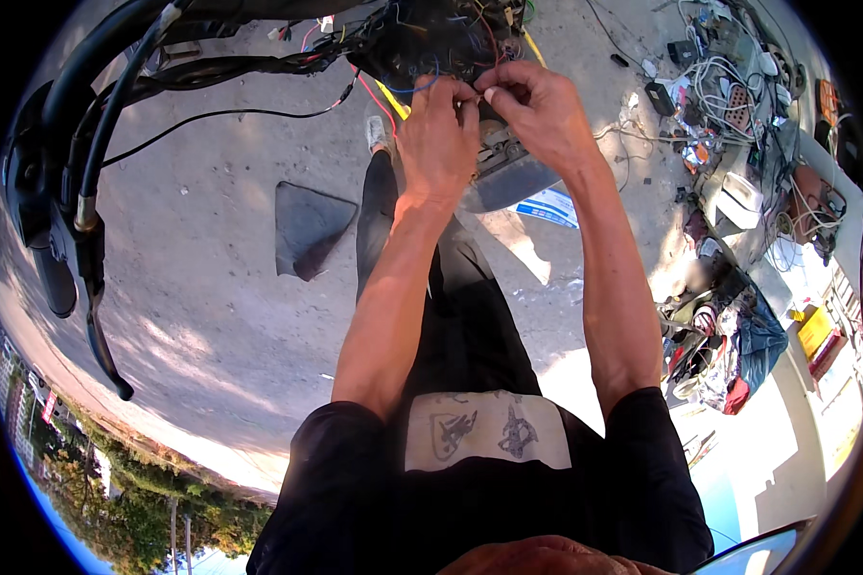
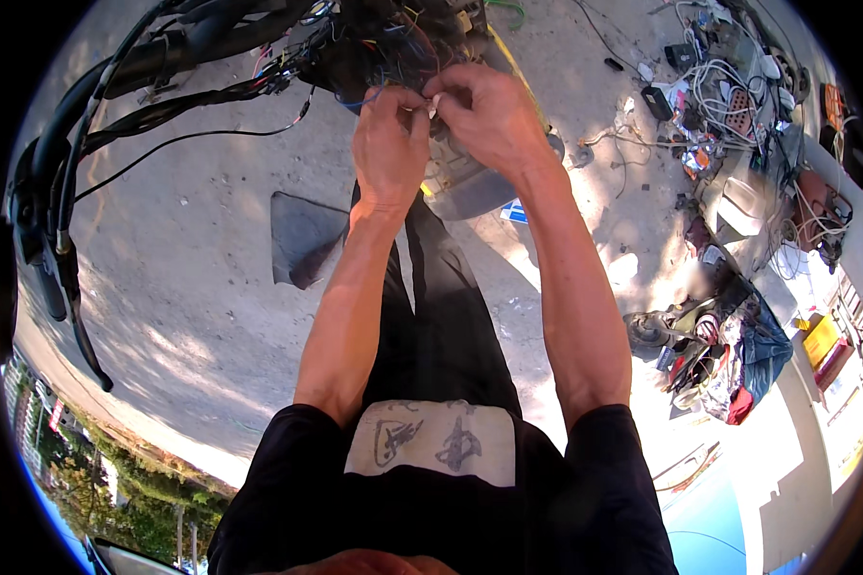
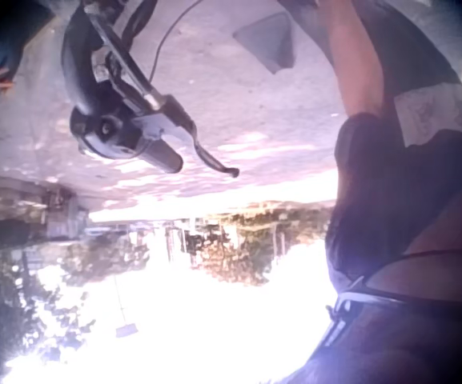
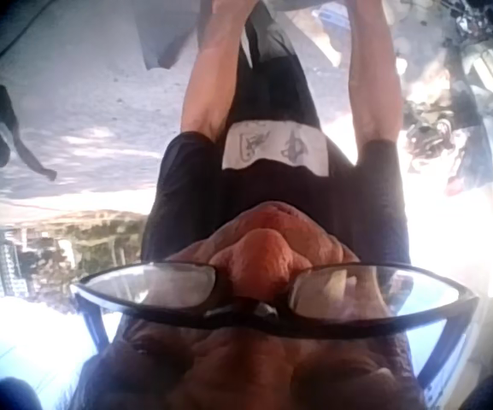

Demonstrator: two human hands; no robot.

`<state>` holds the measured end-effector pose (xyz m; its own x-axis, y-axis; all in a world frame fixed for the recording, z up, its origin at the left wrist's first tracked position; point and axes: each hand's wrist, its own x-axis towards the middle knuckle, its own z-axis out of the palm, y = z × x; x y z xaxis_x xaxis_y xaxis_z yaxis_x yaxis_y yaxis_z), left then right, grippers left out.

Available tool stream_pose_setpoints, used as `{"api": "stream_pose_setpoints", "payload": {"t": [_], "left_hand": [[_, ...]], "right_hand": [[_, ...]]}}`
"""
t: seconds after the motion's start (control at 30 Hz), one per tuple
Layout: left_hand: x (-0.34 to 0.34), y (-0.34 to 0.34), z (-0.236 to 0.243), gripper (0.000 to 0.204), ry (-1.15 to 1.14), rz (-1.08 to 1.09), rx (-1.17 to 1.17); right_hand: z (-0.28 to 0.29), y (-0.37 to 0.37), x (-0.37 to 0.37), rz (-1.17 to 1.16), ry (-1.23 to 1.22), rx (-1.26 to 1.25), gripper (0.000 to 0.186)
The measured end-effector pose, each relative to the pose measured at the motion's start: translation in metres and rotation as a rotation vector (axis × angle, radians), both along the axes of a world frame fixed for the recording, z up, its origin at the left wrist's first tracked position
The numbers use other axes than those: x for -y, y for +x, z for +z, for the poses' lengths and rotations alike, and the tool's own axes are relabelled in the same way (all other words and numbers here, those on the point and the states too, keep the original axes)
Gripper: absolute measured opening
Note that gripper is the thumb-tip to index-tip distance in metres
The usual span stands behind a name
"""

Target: The person works on the exposed wiring of a yellow scooter, stripping and twisting wires, and connecting them near the handlebars and under the seat. They use a yellow wire stripper and their hands to manipulate the wires throughout the process.

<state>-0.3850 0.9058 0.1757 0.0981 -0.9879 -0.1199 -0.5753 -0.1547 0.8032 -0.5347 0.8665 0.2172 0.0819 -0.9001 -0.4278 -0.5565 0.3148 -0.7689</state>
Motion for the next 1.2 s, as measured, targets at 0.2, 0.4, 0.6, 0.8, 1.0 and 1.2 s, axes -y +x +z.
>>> {"api": "stream_pose_setpoints", "payload": {"t": [0.2,0.4,0.6,0.8,1.0,1.2], "left_hand": [[-0.003,0.000,0.000,0.014,-0.115,0.019,-0.084],[-0.006,0.002,-0.006,0.011,0.083,0.081,-0.367],[0.022,0.008,0.029,0.011,0.563,0.232,-0.724],[0.013,0.000,0.029,0.009,0.430,0.270,-0.655],[-0.004,-0.011,0.019,0.010,0.145,0.295,-0.608],[-0.010,-0.011,-0.002,0.015,-0.181,0.126,-0.224]], "right_hand": [[0.000,0.001,0.000,-0.029,0.012,0.010,0.022],[-0.003,-0.002,-0.002,-0.017,-0.021,0.021,0.019],[-0.008,-0.002,-0.007,0.006,-0.154,0.092,0.014],[0.008,0.004,-0.004,-0.038,0.034,0.017,0.019],[0.001,0.004,-0.007,-0.131,0.068,0.125,0.021],[-0.006,0.001,-0.009,-0.166,0.048,0.183,0.022]]}}
